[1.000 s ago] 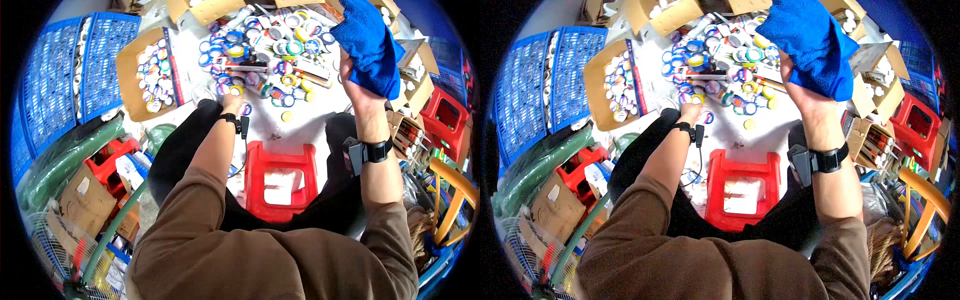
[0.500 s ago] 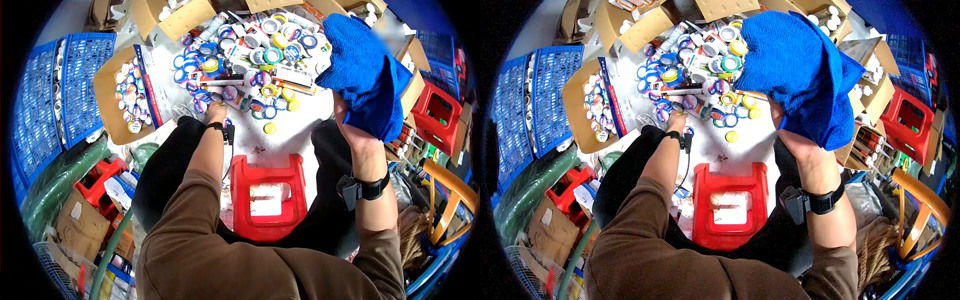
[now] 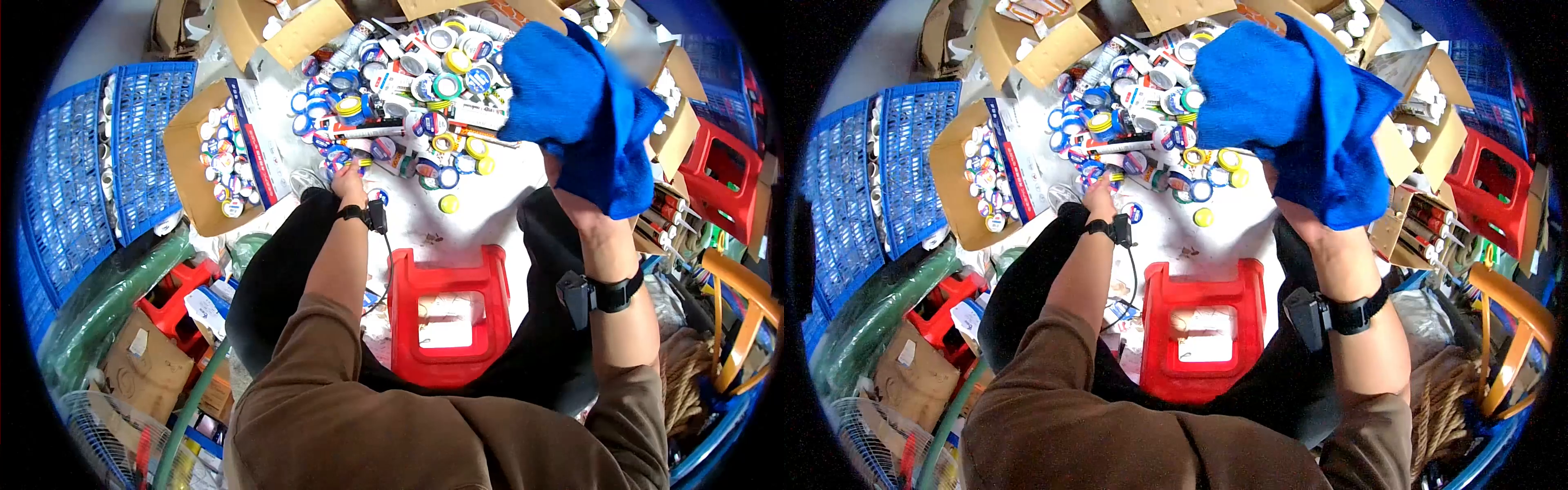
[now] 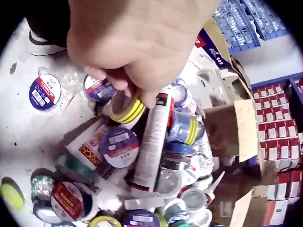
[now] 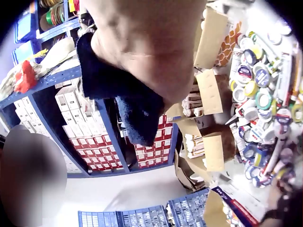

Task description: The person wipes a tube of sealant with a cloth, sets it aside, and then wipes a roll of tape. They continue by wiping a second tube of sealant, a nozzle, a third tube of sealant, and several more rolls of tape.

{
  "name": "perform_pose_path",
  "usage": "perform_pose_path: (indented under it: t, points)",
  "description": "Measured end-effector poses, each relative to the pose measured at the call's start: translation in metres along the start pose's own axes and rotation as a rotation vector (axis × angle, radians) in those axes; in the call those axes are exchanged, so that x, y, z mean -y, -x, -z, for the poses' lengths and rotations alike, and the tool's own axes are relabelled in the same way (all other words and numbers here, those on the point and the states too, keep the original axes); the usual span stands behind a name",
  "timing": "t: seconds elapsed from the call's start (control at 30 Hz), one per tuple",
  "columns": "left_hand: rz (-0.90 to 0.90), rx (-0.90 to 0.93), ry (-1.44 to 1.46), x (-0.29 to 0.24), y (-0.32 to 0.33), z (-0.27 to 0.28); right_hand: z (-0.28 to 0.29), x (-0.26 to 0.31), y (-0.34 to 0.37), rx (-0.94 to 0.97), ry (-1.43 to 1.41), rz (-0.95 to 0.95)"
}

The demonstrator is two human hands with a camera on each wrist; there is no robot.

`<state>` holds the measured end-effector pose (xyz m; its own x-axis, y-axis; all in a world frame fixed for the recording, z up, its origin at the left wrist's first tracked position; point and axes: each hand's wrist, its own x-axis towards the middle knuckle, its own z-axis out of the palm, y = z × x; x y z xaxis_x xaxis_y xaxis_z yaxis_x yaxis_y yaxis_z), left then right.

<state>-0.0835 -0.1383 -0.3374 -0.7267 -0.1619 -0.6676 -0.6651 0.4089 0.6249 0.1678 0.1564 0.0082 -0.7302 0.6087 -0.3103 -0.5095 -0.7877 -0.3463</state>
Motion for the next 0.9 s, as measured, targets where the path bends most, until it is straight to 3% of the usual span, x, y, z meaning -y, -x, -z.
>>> perform_pose_path:
  t: [0.07,0.1,0.13,0.2,0.27,0.33,0.37,0.4,0.47,0.53,0.57,0.6,0.67,0.73,0.8,0.83,0.9]
  points:
    - [-0.013,0.022,-0.002,-0.038,0.035,0.005,-0.01,-0.006,0.0,0.085,-0.027,0.002]
    - [0.043,0.181,0.092,-0.066,0.065,0.009,-0.024,-0.014,-0.006,-0.364,0.089,0.108]
    - [0.098,0.343,0.183,-0.089,0.088,0.007,-0.014,-0.019,-0.008,-0.307,0.112,0.159]
    - [0.054,0.686,0.38,-0.117,0.123,0.004,-0.038,-0.038,-0.004,-0.36,0.559,0.121]
    - [0.0,0.949,0.414,-0.168,0.193,0.0,-0.024,-0.061,-0.007,-0.299,1.053,0.287]
    - [-0.126,1.125,0.408,-0.194,0.24,0.001,-0.033,-0.082,-0.001,-0.139,1.418,0.182]
    - [-0.242,1.101,0.249,-0.203,0.26,0.006,-0.041,-0.088,0.001,0.112,1.419,0.292]
    - [-0.353,1.067,0.092,-0.213,0.28,0.016,-0.041,-0.098,0.0,0.258,1.766,0.618]
    - [-0.316,1.12,0.046,-0.23,0.299,0.039,-0.058,-0.101,0.013,0.222,1.582,0.562]
    - [-0.403,1.08,-0.125,-0.249,0.315,0.062,-0.074,-0.095,0.015,0.259,1.614,0.602]
    - [-0.469,1.147,-0.183,-0.254,0.319,0.072,-0.077,-0.09,0.016,0.275,1.505,0.486]
    - [-0.466,1.149,-0.184,-0.255,0.322,0.074,-0.079,-0.089,0.018,0.29,1.394,0.368]
    - [-0.344,1.27,0.054,-0.254,0.326,0.076,-0.076,-0.103,0.014,0.215,1.317,0.408]
    - [-0.35,1.256,0.155,-0.248,0.323,0.066,-0.075,-0.107,0.007,-0.036,1.318,0.166]
    - [-0.299,1.1,0.241,-0.237,0.308,0.057,-0.07,-0.107,-0.007,-0.17,1.428,0.168]
    - [-0.343,0.998,0.267,-0.238,0.312,0.047,-0.066,-0.106,-0.012,-0.197,1.38,0.138]
    - [-0.547,0.978,0.165,-0.244,0.309,0.036,-0.061,-0.1,-0.02,-0.28,1.286,0.094]
